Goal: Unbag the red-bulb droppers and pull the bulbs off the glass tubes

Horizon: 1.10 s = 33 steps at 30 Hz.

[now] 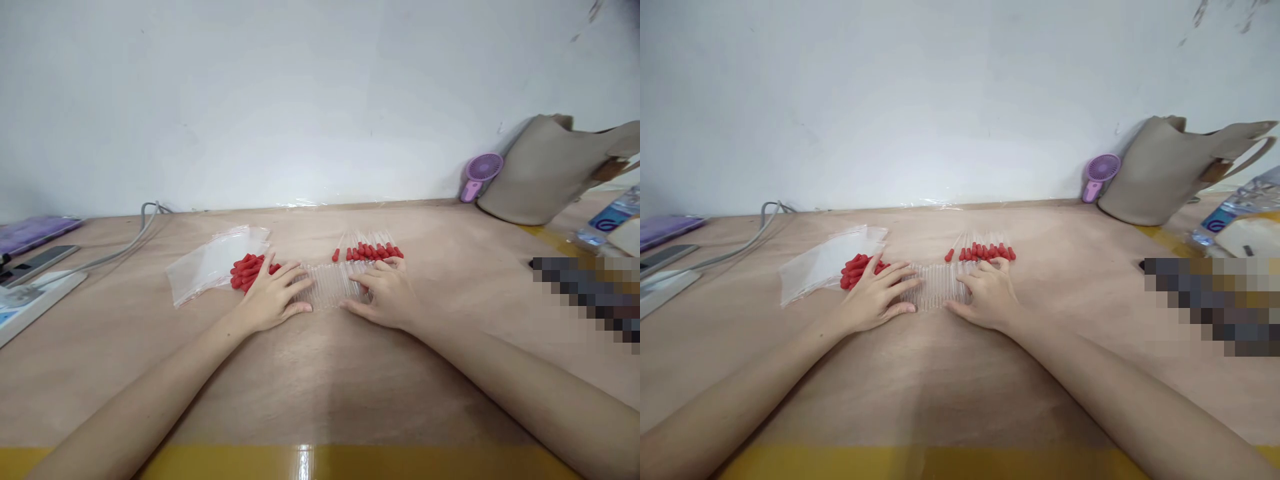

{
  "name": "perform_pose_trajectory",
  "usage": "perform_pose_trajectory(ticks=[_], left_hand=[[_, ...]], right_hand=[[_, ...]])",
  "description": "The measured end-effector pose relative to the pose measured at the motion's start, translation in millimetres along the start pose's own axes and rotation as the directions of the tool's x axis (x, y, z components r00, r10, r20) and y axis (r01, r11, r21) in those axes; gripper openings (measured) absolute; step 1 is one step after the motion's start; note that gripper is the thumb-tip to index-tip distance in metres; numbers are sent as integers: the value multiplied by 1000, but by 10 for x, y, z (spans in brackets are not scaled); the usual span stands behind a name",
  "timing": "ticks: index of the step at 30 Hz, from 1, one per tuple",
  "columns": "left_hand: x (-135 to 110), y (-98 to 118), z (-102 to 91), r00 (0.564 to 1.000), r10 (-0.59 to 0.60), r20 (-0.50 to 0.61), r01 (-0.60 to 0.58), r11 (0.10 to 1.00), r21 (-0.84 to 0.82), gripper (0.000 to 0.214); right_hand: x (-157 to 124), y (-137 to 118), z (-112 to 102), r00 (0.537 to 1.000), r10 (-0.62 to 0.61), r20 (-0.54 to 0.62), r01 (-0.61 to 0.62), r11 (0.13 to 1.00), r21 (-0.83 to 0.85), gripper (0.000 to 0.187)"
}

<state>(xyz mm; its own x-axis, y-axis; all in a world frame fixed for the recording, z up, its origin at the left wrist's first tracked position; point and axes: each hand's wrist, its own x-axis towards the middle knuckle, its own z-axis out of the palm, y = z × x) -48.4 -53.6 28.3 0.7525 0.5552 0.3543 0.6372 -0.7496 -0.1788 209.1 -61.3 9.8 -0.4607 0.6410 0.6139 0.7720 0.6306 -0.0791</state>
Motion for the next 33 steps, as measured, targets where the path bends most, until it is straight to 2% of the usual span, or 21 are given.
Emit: perform_pose_trajectory(ticks=[3, 5, 8, 12, 15, 18, 23, 26, 28, 30, 33], left_hand=[[70, -41, -22, 997, -71, -31, 70, 997, -34, 38], [189, -80, 4, 990, -125, -58, 122, 991, -50, 33], [467, -126, 113, 972, -231, -51, 228, 972, -47, 30], [845, -112, 301, 930, -367, 12, 367, 930, 17, 41], [999, -69, 386, 932, -363, 6, 362, 930, 67, 47], [1048, -48, 405, 943, -333, -20, 333, 939, 83, 46], [956, -73, 316, 932, -355, -77, 361, 928, 95, 41], [736, -56, 209, 919, -352, -179, 372, 924, 94, 30], [530, -17, 142, 913, -282, -295, 321, 942, 94, 22], [321, 36, 99, 907, -188, -377, 248, 962, 117, 19], [95, 108, 84, 909, -76, -409, 152, 976, 157, 15]], right_hand=[[-11, 40, -8, 996, -71, 47, 70, 997, 31, 65], [-6, 61, 4, 994, -93, 56, 90, 995, 48, 72], [13, 79, 39, 994, -93, 55, 92, 995, 34, 73], [34, 79, 95, 994, -107, 13, 107, 994, -16, 71], [45, 67, 130, 993, -115, -27, 114, 992, -47, 71], [51, 50, 153, 991, -125, -48, 121, 989, -83, 70], [37, 28, 181, 990, -88, -112, 77, 992, -105, 68], [30, 34, 193, 971, -4, -239, -20, 995, -97, 65], [32, 42, 186, 939, 19, -343, -61, 992, -111, 63], [33, 45, 163, 908, -19, -420, -47, 988, -149, 62], [30, 40, 123, 901, -139, -411, 55, 976, -210, 61]])
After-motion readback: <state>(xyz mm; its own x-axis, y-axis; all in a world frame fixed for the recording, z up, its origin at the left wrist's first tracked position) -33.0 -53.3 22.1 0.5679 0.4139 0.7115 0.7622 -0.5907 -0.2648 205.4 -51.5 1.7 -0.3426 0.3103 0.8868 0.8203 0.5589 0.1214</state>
